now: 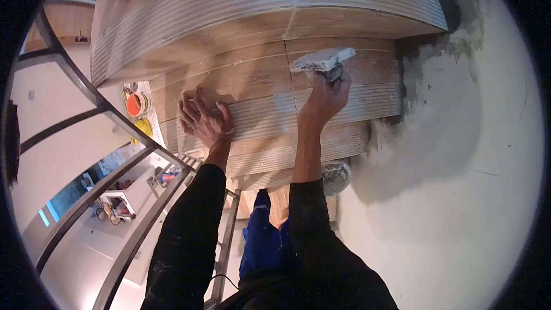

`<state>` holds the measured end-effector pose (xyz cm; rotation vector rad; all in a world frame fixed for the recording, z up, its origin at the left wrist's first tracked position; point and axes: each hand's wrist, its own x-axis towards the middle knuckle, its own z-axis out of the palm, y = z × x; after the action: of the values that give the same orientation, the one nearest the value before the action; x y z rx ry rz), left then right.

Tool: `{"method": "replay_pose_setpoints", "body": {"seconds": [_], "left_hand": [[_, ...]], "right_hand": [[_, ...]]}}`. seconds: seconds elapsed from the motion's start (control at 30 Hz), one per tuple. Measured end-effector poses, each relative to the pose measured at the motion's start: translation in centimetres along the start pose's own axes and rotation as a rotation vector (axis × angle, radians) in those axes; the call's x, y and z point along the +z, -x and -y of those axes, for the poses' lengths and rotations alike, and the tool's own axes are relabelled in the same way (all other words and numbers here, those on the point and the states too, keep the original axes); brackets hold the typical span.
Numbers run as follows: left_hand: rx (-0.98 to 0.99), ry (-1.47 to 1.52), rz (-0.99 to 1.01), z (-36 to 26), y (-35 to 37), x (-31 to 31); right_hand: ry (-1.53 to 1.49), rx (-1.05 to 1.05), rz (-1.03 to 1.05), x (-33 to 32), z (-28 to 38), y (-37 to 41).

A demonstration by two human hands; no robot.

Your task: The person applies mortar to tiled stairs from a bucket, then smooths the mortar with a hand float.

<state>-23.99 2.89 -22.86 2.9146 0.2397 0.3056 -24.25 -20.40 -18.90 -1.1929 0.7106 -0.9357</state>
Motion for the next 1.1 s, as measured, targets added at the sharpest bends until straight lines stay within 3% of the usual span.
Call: {"method": "replay_pose_setpoints", "body": {"seconds": [0.17, 0.27, 0.33, 0.47, 0.53, 0.63, 0.7, 0.77, 0.9, 1.0, 1.1], "left_hand": [[0.01, -0.005, 0.047, 0.0, 0.1, 0.1], [0.004, -0.037, 0.059, -0.2, 0.1, -0.1], [0.006, -0.016, 0.036, -0.3, -0.1, -0.1], [0.032, -0.047, 0.022, -0.4, -0.1, 0.0], [0.043, -0.026, -0.013, -0.4, 0.0, 0.1], [0.017, 0.0, -0.005, -0.9, 0.1, -0.2], [0.027, -0.015, -0.004, -1.0, 0.0, -0.2], [0.027, -0.033, 0.003, -0.7, 0.1, -0.3], [0.035, -0.035, -0.004, -0.6, 0.0, -0.2], [0.032, -0.028, -0.011, -0.7, 0.0, 0.1], [0.038, -0.033, -0.014, -0.4, 0.3, 0.0]], "right_hand": [[0.072, -0.044, -0.047, 2.3, -2.6, -2.8], [0.043, -0.062, -0.039, 5.6, -2.9, -0.7], [0.215, -0.209, -0.094, 7.5, -4.8, 2.0], [-0.12, -0.005, -0.066, 10.0, -6.1, 5.9], [0.072, -0.003, 0.255, 9.1, -5.9, 8.1], [-0.089, -0.076, 0.188, 8.3, -2.8, 8.4], [-0.271, 0.033, -0.13, 7.4, -0.6, 5.5], [-0.1, 0.029, -0.15, 4.4, -1.2, 1.4], [0.046, -0.023, -0.161, 5.8, -2.2, -1.4], [0.036, 0.039, -0.002, 9.7, -2.0, 3.9], [-0.054, 0.043, 0.174, 9.1, -1.9, 6.3]]}}
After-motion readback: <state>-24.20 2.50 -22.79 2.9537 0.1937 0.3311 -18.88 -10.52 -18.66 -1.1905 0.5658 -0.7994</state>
